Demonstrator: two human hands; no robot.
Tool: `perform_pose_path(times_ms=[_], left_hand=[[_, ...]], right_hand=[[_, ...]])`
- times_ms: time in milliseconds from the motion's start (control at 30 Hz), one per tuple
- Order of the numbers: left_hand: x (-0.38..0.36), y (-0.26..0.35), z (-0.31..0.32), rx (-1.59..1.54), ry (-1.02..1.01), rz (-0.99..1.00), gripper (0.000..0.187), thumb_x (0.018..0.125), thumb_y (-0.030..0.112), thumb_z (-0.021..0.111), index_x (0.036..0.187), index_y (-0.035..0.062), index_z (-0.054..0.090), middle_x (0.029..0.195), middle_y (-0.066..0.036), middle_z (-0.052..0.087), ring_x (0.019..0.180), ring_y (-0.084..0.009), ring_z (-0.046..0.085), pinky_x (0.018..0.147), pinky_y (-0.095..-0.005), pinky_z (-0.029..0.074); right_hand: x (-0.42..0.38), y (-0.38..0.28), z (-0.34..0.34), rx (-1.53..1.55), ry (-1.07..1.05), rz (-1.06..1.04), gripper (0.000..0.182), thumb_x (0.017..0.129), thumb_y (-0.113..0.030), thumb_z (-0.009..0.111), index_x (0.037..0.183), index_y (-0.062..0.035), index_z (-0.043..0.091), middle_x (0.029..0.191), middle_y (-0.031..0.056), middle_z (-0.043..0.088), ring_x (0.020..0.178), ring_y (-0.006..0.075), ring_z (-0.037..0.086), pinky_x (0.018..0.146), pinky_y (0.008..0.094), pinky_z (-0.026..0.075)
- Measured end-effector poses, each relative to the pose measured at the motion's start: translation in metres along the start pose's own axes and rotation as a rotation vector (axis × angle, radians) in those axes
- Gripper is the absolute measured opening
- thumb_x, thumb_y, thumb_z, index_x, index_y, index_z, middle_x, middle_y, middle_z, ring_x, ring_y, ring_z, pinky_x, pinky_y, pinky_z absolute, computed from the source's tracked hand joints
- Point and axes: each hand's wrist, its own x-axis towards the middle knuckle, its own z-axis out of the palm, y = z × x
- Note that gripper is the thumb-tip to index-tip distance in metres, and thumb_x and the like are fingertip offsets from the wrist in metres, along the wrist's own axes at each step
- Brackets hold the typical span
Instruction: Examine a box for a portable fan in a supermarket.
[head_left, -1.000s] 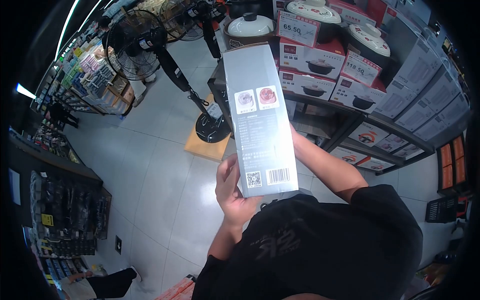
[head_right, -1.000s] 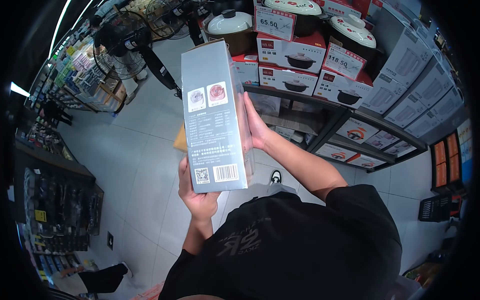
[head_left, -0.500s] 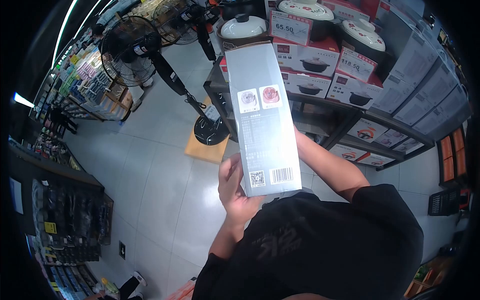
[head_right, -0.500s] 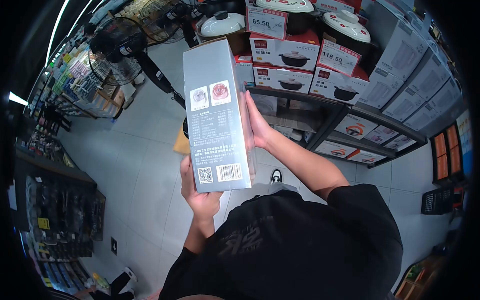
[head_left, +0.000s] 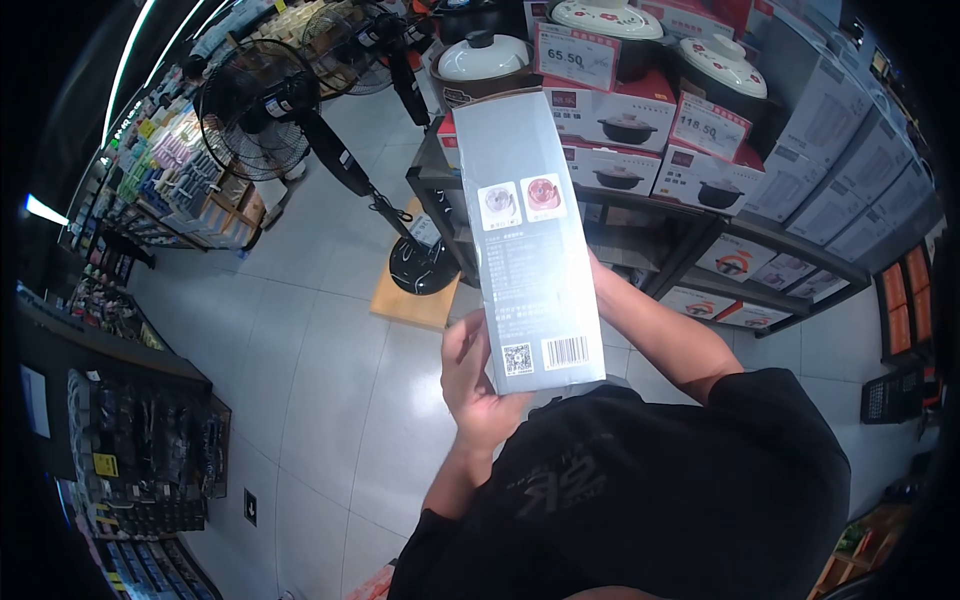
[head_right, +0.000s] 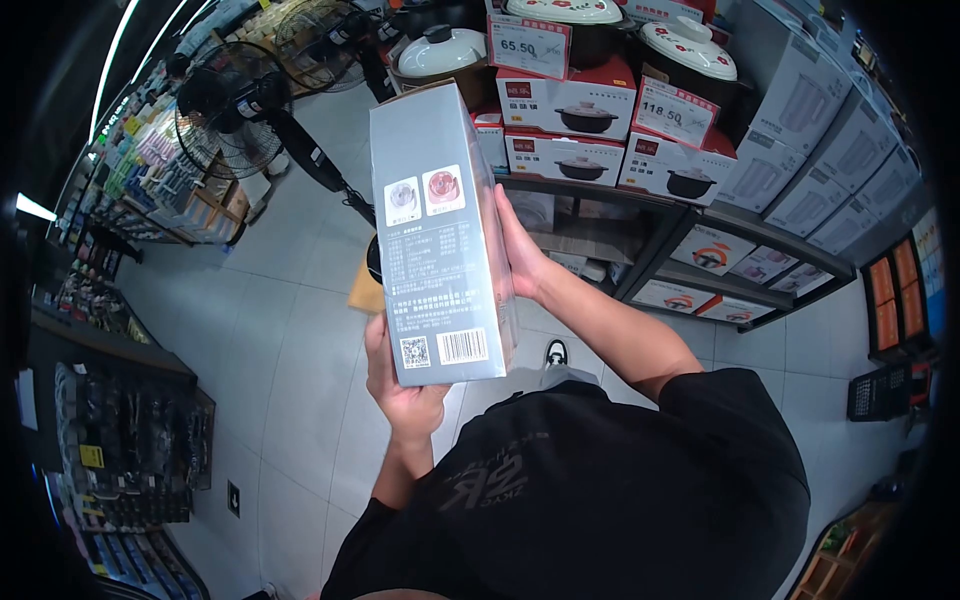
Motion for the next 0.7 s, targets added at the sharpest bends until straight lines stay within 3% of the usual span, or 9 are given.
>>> perform_pose_path(times_ms=[333, 433, 500, 533, 600, 700], left_hand=[[-0.001, 0.004, -0.007, 0.019, 0.000, 0.000, 0.067, 0.069, 0.008, 0.079, 0.125, -0.0088, 0.047, 0.122, -0.016, 0.043, 0.109, -0.0240, 0.051, 0.086, -0.0313, 0.048], [-0.018, -0.008, -0.016, 0.061, 0.004, -0.057, 0.070, 0.070, 0.020, 0.080, 0.126, -0.0078, 0.046, 0.126, -0.017, 0.042, 0.114, -0.0247, 0.048, 0.092, -0.0337, 0.044], [-0.037, -0.020, -0.027, -0.176, 0.081, -0.312, 0.083, 0.073, 0.037, 0.077, 0.132, -0.0058, 0.038, 0.131, -0.015, 0.040, 0.118, -0.0247, 0.044, 0.099, -0.0372, 0.037], [-0.042, -0.024, -0.028, -0.176, 0.082, -0.307, 0.083, 0.073, 0.037, 0.077, 0.132, -0.0058, 0.038, 0.131, -0.015, 0.040, 0.118, -0.0247, 0.044, 0.099, -0.0372, 0.037], [-0.051, -0.031, -0.031, -0.445, 0.325, -0.346, 0.093, 0.075, 0.048, 0.072, 0.137, -0.0039, 0.026, 0.135, -0.013, 0.037, 0.120, -0.0239, 0.042, 0.103, -0.0388, 0.032], [-0.066, -0.039, -0.034, -0.470, 0.369, -0.423, 0.088, 0.077, 0.044, 0.071, 0.135, -0.0029, 0.025, 0.128, -0.011, 0.040, 0.119, -0.0217, 0.043, 0.103, -0.0372, 0.033]], right_hand=[[0.030, 0.014, -0.027, 0.099, -0.201, 0.032, 0.089, 0.081, -0.075, 0.037, 0.139, -0.0081, 0.036, 0.131, 0.0174, 0.047, 0.116, 0.0265, 0.051, 0.092, 0.0406, 0.048], [0.022, 0.011, -0.017, 0.137, -0.121, 0.033, 0.089, 0.081, -0.075, 0.038, 0.140, -0.0080, 0.035, 0.131, 0.0169, 0.047, 0.117, 0.0261, 0.050, 0.094, 0.0405, 0.047], [0.002, 0.008, -0.001, 0.107, -0.012, -0.035, 0.082, 0.084, -0.070, 0.038, 0.138, -0.0083, 0.036, 0.130, 0.0162, 0.048, 0.117, 0.0254, 0.051, 0.096, 0.0406, 0.045], [0.002, 0.011, -0.007, 0.105, -0.016, -0.037, 0.082, 0.084, -0.070, 0.038, 0.138, -0.0083, 0.036, 0.130, 0.0162, 0.048, 0.117, 0.0254, 0.051, 0.096, 0.0406, 0.045], [0.000, 0.017, -0.020, 0.000, 0.008, -0.105, 0.076, 0.087, -0.066, 0.039, 0.136, -0.0082, 0.040, 0.134, 0.0150, 0.045, 0.122, 0.0263, 0.046, 0.101, 0.0430, 0.039], [0.000, 0.031, -0.033, -0.121, 0.078, -0.068, 0.072, 0.090, -0.061, 0.038, 0.135, -0.0051, 0.039, 0.132, 0.0146, 0.047, 0.120, 0.0250, 0.048, 0.101, 0.0398, 0.039]])
